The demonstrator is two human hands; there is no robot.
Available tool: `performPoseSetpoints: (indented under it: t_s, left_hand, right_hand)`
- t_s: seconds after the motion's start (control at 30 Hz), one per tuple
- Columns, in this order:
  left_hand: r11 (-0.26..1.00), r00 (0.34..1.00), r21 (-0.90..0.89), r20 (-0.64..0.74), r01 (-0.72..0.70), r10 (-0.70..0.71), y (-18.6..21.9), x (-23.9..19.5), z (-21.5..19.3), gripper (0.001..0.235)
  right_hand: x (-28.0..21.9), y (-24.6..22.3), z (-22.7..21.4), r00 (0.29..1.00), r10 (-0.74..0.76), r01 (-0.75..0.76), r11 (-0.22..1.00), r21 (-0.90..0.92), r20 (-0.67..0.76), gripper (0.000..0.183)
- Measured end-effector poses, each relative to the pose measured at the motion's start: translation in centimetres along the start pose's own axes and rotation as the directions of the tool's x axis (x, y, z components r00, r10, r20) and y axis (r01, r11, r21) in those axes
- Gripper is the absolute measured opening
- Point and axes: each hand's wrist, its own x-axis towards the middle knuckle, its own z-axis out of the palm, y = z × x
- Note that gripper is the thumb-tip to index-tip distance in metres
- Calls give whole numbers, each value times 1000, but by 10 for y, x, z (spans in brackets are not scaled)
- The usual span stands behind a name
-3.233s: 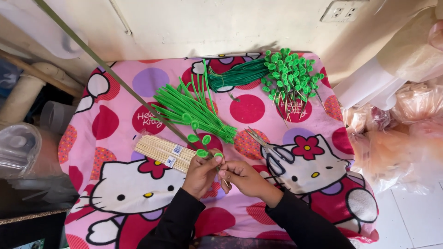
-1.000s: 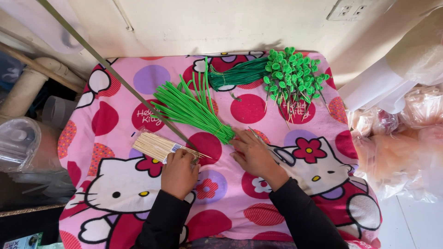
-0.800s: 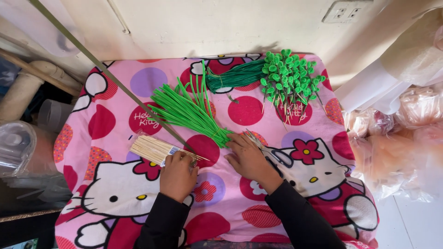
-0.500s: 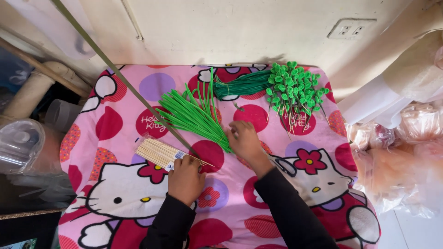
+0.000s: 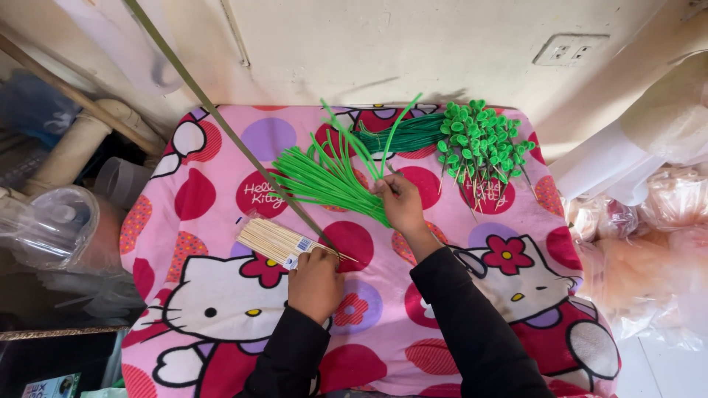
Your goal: Assembling and trimming green decorative floral stems into bundles
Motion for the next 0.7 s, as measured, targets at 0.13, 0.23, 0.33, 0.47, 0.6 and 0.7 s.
performPoseSetpoints:
  t_s: [0.13,0.23,0.33,0.47,0.6,0.7]
  left_hand:
    - [1000,1000,5,-13,-9,9,-5,3,9,27]
    - [1000,1000,27,1,-10,10,-6,6,15,32]
    - [998,999,50,-18,-39,40,7,-2,7,40]
    - [979,956,-9,-215,-205,198,36,-14,-18,58]
    - [953,948,-16,-115,-301,297,38,1,-3,91]
    - [942,949,123,-4,-311,314,43,-1,1,72]
  right_hand:
    - [0,-26,-21,991,-89,100,988,114,-100,14]
    - [0,-33,-34,982,-5,70,937,343,-188,18]
    - [-19,-39,-32,997,16,-25,992,122,79,20]
    - [-52,-64,-17,965,73,9,951,-309,253,21]
    - [-57,-51,-4,990,-49,49,999,1,134,14]
    - [-55,-31,-3,985,-156,168,956,241,-69,15]
